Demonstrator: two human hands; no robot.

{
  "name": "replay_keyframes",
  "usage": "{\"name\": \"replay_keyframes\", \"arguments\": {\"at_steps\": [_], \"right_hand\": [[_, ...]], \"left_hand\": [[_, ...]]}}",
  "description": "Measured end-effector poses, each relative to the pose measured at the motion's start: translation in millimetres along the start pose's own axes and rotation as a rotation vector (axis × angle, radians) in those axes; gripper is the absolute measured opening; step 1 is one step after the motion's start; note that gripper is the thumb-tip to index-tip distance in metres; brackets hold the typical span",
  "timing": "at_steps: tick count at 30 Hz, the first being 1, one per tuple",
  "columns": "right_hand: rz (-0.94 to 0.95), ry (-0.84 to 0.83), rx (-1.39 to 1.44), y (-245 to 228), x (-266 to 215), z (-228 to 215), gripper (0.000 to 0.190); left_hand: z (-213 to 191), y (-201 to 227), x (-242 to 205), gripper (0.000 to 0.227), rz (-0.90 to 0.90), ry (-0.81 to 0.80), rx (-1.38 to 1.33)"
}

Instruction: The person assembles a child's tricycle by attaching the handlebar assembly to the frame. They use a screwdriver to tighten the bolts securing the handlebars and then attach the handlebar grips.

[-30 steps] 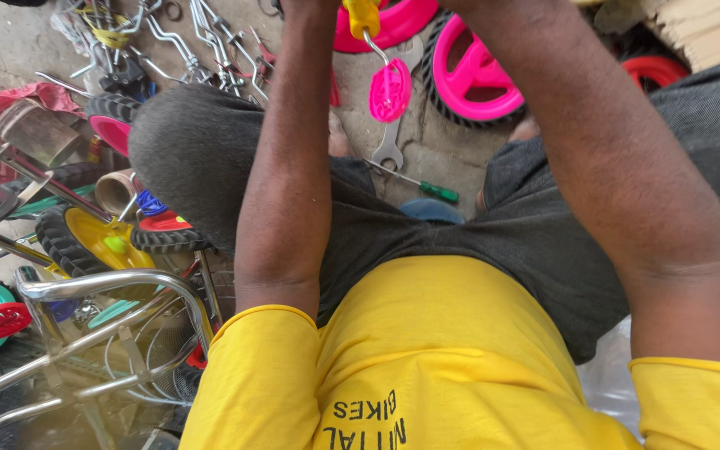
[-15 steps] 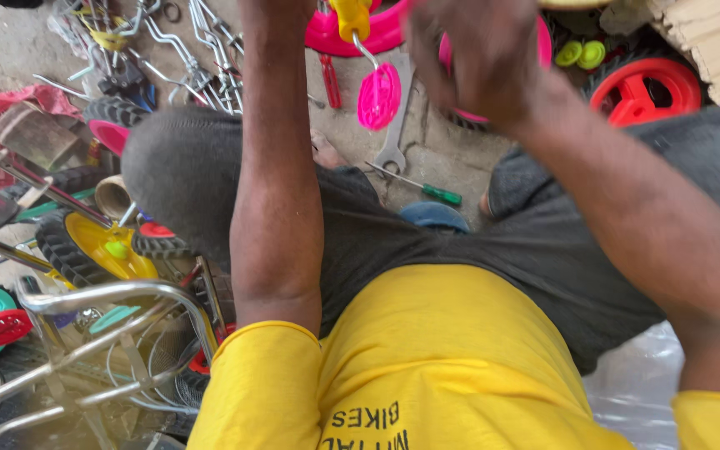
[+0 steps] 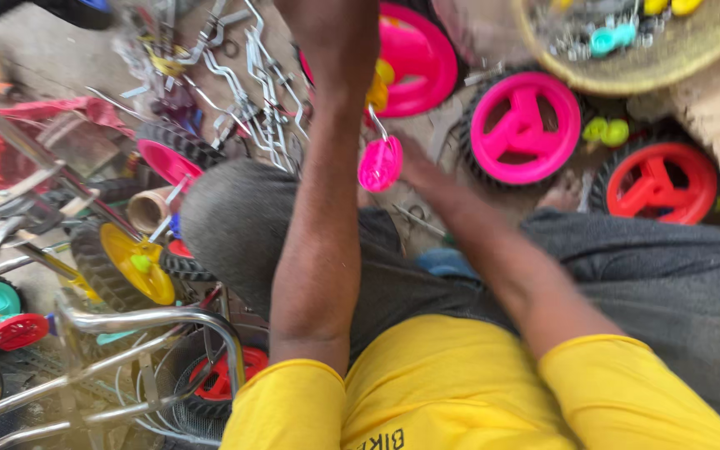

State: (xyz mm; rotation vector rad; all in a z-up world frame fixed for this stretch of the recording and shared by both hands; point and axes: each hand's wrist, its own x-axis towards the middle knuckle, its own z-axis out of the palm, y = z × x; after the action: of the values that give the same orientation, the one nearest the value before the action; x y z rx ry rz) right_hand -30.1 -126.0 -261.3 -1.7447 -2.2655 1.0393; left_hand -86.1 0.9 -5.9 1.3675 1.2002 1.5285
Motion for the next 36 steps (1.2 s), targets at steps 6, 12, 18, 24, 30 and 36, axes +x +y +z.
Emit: {"name": "replay_keyframes", "arguments": {"at_steps": [6,12,18,24,30,36], "right_hand": [[-0.023,0.361,0.252,2.7,-2.2,8.7,0.044],[0.088,-0.06,-0.085,53.8,-63.8,-88.9,0.052],[0.341,-0.364,0.07,43.0,-192.1,-378.3,0.066],[-0.009,0.315,0.276,-44.5,-249.0,-429.8,0.047],[-0.396,0.767,-0.245,-111.1,-205.8,-351.8,0.041],[-0.438,0.749,-0.372,-131.7,-201.7,-366.4,0.042]], "left_hand": [[-4.3,35.4,18.4,0.035,-0.014,0.061,-0.115],[-16.6,28.5,23.8,0.04,-0.019,0.064,-0.025],[-23.1,24.2,29.8,0.043,0.085,0.083,0.009],[-21.4,18.6,30.1,0.048,0.126,0.102,0.123],[-17.8,19.1,29.2,0.05,0.112,0.092,0.093],[-21.2,15.3,29.8,0.049,0.061,0.057,0.138]]}}
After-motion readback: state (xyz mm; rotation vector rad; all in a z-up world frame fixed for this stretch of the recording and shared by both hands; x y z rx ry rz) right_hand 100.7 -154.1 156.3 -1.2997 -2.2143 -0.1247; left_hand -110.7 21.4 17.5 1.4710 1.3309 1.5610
